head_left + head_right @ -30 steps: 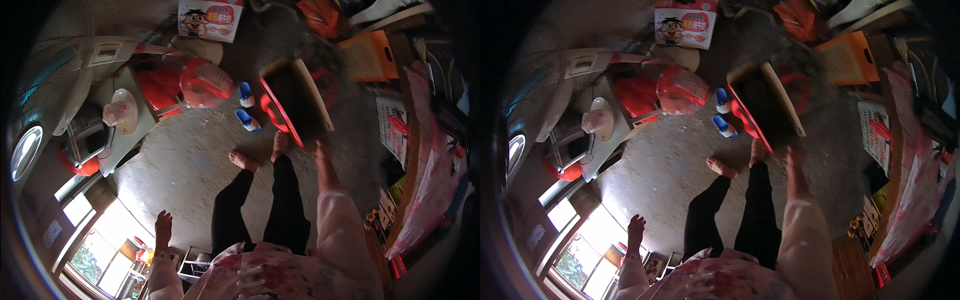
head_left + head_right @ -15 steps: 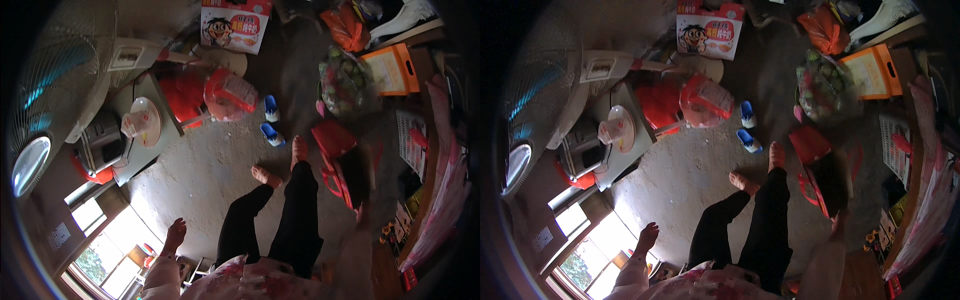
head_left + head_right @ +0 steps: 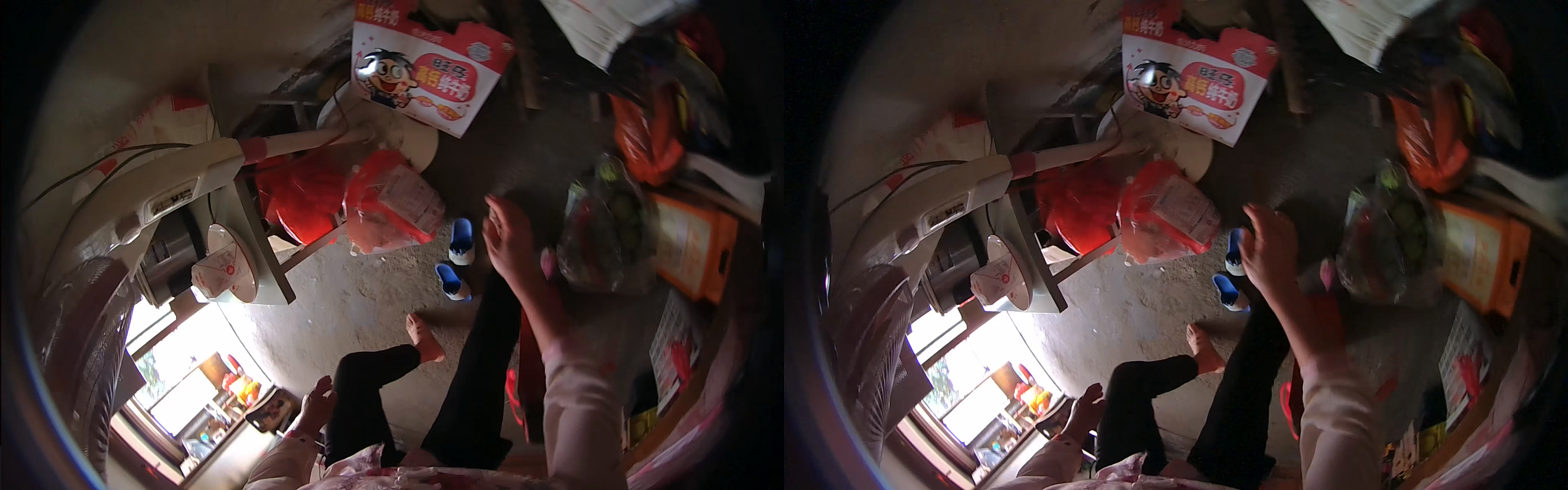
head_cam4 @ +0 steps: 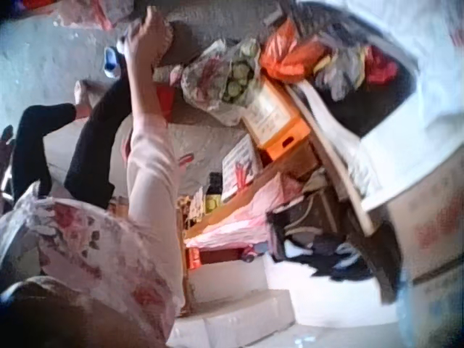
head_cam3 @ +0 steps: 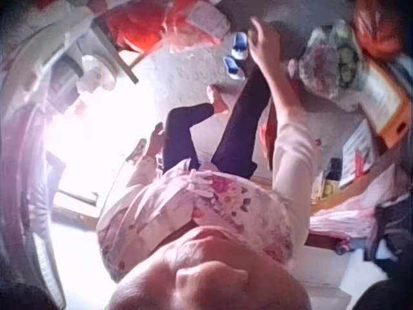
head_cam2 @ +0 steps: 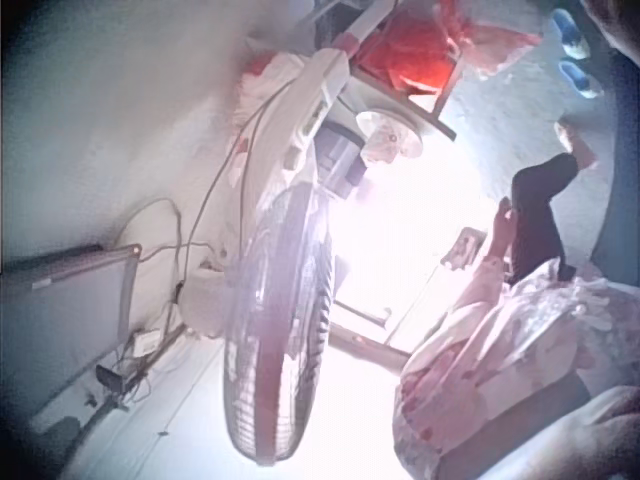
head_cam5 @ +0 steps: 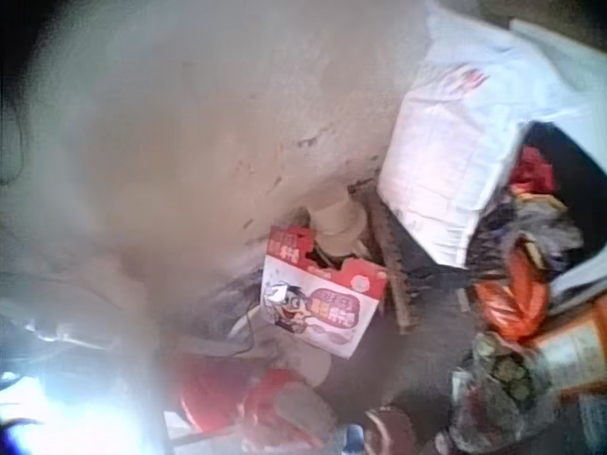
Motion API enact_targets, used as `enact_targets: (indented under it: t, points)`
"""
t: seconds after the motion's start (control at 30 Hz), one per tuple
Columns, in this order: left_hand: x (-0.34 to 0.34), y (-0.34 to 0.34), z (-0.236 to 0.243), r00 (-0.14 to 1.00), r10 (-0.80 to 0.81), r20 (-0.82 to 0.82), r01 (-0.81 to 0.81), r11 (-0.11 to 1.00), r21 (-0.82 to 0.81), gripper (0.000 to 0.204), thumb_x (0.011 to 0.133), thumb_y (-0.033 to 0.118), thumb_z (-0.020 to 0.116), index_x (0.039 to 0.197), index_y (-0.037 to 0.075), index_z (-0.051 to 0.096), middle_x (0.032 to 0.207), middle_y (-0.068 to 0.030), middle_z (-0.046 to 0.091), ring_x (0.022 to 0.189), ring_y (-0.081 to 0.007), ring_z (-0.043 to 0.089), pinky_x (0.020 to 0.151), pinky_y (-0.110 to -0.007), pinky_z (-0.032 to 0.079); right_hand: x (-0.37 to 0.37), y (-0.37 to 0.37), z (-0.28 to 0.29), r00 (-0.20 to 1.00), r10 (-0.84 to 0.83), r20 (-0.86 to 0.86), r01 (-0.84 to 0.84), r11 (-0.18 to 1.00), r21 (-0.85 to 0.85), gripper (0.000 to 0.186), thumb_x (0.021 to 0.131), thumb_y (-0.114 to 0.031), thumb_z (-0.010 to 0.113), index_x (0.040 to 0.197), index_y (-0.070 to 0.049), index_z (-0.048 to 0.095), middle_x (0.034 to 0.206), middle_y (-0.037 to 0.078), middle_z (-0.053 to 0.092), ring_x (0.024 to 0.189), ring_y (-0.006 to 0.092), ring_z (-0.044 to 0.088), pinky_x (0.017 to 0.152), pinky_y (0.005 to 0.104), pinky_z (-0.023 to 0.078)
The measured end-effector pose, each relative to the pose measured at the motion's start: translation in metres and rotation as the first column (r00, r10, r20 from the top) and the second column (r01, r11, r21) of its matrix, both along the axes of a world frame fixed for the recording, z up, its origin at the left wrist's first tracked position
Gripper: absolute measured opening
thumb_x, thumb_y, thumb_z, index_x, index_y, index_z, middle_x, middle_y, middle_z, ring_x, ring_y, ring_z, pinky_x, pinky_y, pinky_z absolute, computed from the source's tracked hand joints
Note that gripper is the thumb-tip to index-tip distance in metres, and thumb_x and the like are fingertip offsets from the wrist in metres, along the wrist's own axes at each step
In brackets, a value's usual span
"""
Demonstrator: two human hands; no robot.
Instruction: The person cuts pumpkin pieces on a cutting board and places them into a pot. They repeatedly fetch water with a ladle and pour it into the pot, then add a white powder and stir the mixture.
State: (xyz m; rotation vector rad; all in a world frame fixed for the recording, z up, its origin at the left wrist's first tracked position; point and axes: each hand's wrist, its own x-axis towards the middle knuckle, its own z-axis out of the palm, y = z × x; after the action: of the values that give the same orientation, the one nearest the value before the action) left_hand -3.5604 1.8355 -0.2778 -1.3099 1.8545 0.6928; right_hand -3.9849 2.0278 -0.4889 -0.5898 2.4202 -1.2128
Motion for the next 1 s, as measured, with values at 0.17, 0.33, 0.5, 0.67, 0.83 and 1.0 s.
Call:
enact_targets:
  t: [0.17, 0.33, 0.5, 0.67, 0.83, 1.0]
  points:
    - [0.004, 0.020, -0.017, 0.848, -0.423, 0.319, 0.445, 0.896, 0.006, 0.047, 0.074, 0.011, 0.048, 0.118, -0.001, 0.038, 0.112, -0.0224, 0.049, 0.102, -0.0363, 0.049, 0.082, -0.041, 0.042, -0.070, -0.133, -0.074, 0.977, 0.212, 0.032, -0.209, 0.974, -0.092, 0.032, 0.076, -0.012, 0.055, 0.106, -0.002, 0.050, 0.103, 0.017, 0.053, 0.095, 0.0302, 0.052, 0.083, 0.0368, 0.041]
    - [-0.079, 0.032, -0.038, 0.938, -0.098, 0.332, 0.169, 0.967, -0.193, 0.052, 0.070, 0.010, 0.050, 0.120, -0.001, 0.036, 0.129, -0.0214, 0.030, 0.118, -0.0363, 0.031, 0.096, -0.043, 0.028, -0.093, -0.260, -0.142, 0.913, 0.300, 0.276, -0.247, 0.946, -0.209, 0.035, 0.080, -0.018, 0.050, 0.110, 0.000, 0.048, 0.108, 0.017, 0.053, 0.102, 0.0291, 0.050, 0.085, 0.0347, 0.041]
    - [-0.095, 0.029, -0.062, 0.987, 0.025, 0.156, 0.047, 0.895, -0.444, 0.045, 0.067, 0.004, 0.047, 0.112, 0.003, 0.045, 0.109, -0.0225, 0.048, 0.102, -0.0373, 0.045, 0.089, -0.044, 0.035, -0.087, -0.364, -0.196, 0.924, 0.337, 0.179, -0.296, 0.929, -0.223, 0.045, 0.081, -0.028, 0.050, 0.114, 0.001, 0.045, 0.114, 0.021, 0.048, 0.107, 0.0317, 0.046, 0.090, 0.0356, 0.036]
    - [-0.081, 0.021, -0.076, 0.915, 0.389, 0.110, -0.300, 0.836, -0.460, 0.060, 0.071, 0.006, 0.044, 0.128, 0.001, 0.026, 0.123, -0.0253, 0.034, 0.113, -0.0427, 0.033, 0.095, -0.045, 0.027, -0.105, -0.462, -0.231, 0.975, 0.196, 0.105, -0.155, 0.937, -0.314, 0.044, 0.078, -0.027, 0.052, 0.112, 0.000, 0.046, 0.107, 0.023, 0.050, 0.099, 0.0357, 0.048, 0.085, 0.0387, 0.039]
    - [-0.085, 0.018, -0.107, 0.930, 0.306, 0.204, -0.123, 0.781, -0.613, 0.061, 0.073, 0.005, 0.044, 0.129, 0.000, 0.023, 0.127, -0.0241, 0.030, 0.114, -0.0411, 0.033, 0.095, -0.045, 0.027, -0.133, -0.530, -0.238, 0.853, 0.191, 0.486, -0.164, 0.981, -0.098, 0.038, 0.076, -0.021, 0.054, 0.108, -0.001, 0.050, 0.099, 0.023, 0.054, 0.093, 0.0303, 0.053, 0.075, 0.0364, 0.041]
    - [-0.063, 0.028, -0.134, 0.919, 0.346, 0.189, -0.118, 0.698, -0.706, 0.064, 0.072, 0.005, 0.047, 0.130, 0.000, 0.020, 0.129, -0.0243, 0.027, 0.118, -0.0389, 0.029, 0.098, -0.044, 0.024, -0.182, -0.556, -0.281, 0.917, 0.399, -0.014, -0.372, 0.867, 0.332, 0.043, 0.073, -0.020, 0.055, 0.110, 0.001, 0.048, 0.108, 0.023, 0.051, 0.098, 0.0342, 0.051, 0.082, 0.0398, 0.042]
